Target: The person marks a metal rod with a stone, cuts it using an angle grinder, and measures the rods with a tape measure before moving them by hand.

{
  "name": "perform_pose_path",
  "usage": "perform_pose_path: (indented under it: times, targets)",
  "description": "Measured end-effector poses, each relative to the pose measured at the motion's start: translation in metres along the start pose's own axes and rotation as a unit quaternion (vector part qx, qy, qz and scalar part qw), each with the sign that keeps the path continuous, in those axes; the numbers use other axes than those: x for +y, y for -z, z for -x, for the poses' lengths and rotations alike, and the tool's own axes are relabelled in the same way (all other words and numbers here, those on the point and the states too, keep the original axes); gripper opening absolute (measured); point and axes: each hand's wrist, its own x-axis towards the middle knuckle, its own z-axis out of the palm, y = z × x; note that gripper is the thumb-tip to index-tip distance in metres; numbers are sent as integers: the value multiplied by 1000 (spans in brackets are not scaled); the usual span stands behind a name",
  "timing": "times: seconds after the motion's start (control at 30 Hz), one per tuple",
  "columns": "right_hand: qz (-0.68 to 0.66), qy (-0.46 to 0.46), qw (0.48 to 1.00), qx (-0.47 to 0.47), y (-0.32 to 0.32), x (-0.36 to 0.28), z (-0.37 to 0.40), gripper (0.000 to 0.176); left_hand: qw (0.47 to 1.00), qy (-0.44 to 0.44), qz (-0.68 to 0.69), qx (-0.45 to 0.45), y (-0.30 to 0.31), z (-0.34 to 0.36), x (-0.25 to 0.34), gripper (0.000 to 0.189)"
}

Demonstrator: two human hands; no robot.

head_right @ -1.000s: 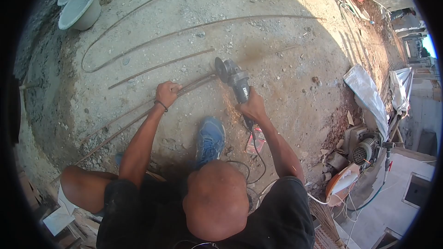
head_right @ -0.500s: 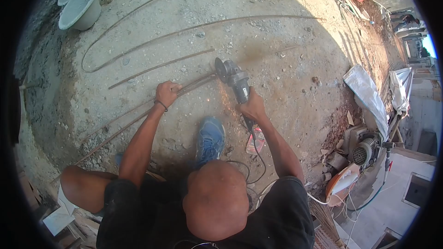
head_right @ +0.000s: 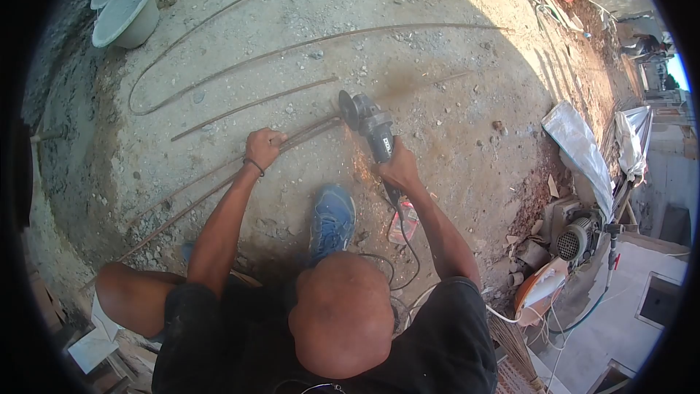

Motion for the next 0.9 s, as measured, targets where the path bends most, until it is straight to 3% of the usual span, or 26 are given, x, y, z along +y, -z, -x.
perform_pose_path:
  times: [0.37, 0.9]
  targets:
    - [-1, -3, 1000, -3, 1, 0, 1, 68, 1000, -22, -6, 1, 4, -1, 3, 21]
    - [-14, -4, 1000, -5, -1, -3, -1, 69, 1000, 15, -16, -12, 0, 3, 1, 21]
